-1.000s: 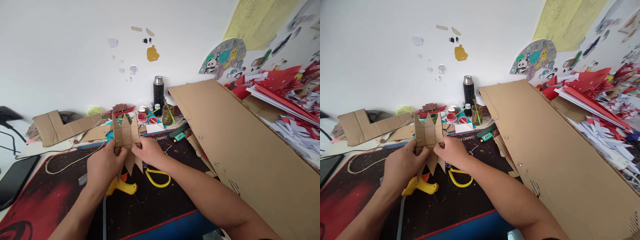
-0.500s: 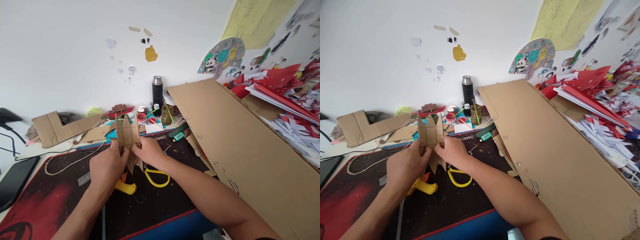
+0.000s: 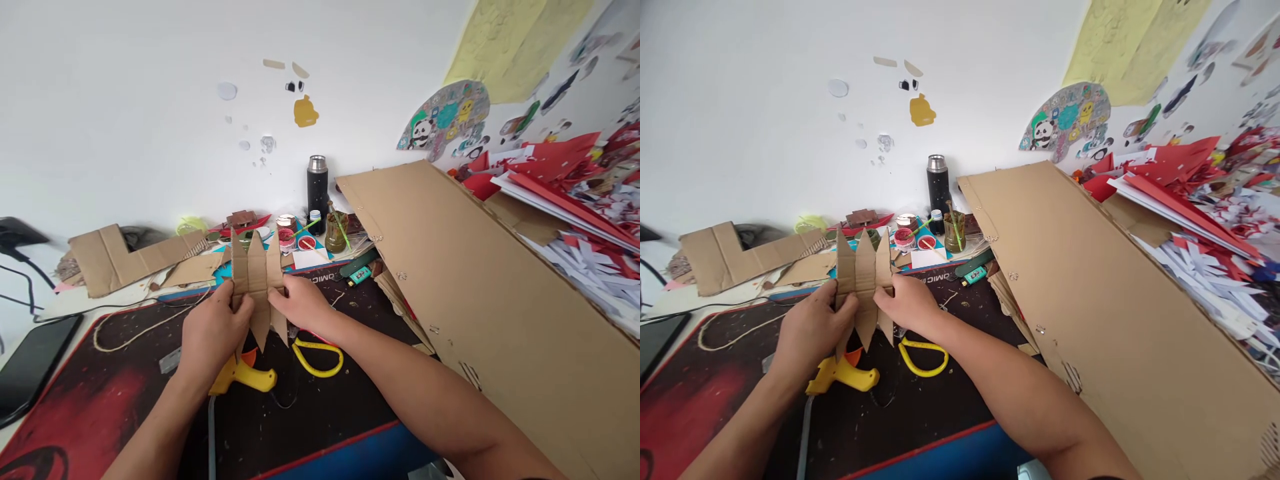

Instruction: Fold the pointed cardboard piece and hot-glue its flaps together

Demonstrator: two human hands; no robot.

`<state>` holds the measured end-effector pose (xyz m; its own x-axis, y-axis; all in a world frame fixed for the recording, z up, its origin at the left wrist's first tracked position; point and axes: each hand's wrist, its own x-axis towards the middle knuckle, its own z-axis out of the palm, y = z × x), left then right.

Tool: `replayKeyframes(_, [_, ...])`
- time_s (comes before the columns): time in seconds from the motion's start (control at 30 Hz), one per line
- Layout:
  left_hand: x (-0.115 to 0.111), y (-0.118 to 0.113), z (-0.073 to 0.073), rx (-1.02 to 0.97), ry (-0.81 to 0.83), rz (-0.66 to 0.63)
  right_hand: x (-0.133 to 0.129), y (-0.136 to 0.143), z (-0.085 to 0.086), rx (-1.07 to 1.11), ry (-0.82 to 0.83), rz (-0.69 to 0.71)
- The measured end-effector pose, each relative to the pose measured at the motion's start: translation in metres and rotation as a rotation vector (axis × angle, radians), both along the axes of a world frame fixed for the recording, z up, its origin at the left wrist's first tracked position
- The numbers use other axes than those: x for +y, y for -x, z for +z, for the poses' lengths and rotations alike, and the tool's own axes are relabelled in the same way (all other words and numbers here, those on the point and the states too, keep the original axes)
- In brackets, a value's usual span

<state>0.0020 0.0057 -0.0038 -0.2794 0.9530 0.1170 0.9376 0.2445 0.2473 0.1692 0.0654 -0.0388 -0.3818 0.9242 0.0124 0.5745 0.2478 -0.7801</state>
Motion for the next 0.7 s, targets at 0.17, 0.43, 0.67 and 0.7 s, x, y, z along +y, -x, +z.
replayKeyframes(0.17, [-0.001, 0.014, 0.003, -0.852, -0.115, -0.058, 0.004, -0.003, -0.001, 0.568, 0.22, 0.163])
replayKeyframes(0.43, [-0.005, 0.005, 0.005, -1.489, -0.051, 0.108, 0.008, -0.007, 0.01, 0.925, 0.514, 0.163])
replayKeyframes(0.67, [-0.006, -0.003, -0.006, -1.499, 0.073, -0.137, 0.004, -0.006, 0.012, 1.071, 0.526, 0.166])
replayKeyframes(0.7, [-0.007, -0.005, -0.007, -1.496, 0.072, -0.14, 0.004, -0.005, 0.012, 1.083, 0.551, 0.17])
